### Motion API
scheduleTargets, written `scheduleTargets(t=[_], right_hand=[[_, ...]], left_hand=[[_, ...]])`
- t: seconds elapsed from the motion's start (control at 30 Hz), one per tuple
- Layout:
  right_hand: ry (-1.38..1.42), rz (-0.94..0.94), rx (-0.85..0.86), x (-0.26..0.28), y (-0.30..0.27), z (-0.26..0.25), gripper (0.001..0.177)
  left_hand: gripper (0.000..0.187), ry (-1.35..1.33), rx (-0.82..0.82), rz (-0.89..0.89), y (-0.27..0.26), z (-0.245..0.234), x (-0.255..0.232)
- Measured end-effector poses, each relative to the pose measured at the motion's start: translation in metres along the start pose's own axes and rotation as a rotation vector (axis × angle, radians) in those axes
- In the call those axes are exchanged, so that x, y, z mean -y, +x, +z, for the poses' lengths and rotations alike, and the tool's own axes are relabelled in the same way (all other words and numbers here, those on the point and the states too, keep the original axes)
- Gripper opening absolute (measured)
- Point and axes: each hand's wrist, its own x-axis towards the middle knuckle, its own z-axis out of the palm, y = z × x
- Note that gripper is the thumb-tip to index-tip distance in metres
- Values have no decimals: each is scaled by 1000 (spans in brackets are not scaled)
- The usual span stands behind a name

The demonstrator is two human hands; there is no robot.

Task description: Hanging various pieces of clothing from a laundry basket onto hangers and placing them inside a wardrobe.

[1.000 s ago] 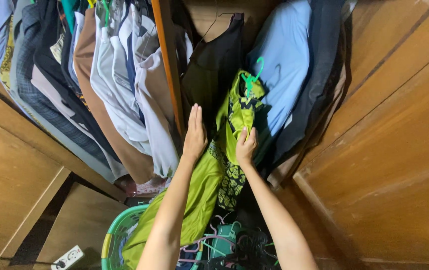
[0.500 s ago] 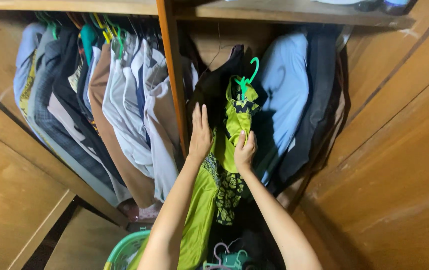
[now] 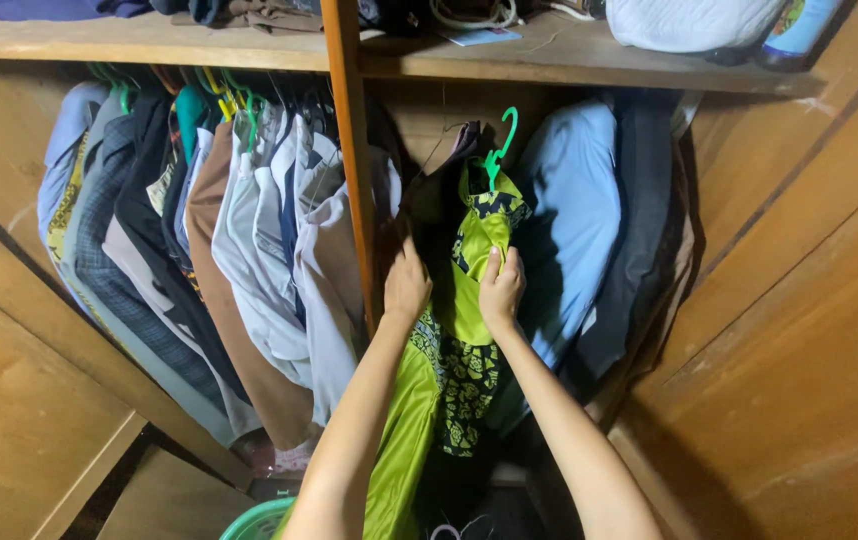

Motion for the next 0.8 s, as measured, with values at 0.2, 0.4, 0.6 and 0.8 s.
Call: scheduleTargets(t=[0.2,0.4,0.6,0.8], right_hand=[[-32,-12,-12,-11,9,7,34],[-18,-19,-5,5,28,12,33],[-59,-102,-37,14,53,20,31],[-129,-144,22,7,83,32,31]], left_hand=[[64,-51,-4,-28,15,14,22],[33,-96,-95,118,19,56,64],[40,-122,-69,24,17,48,55],[49,-91,34,-74,5,11,17]])
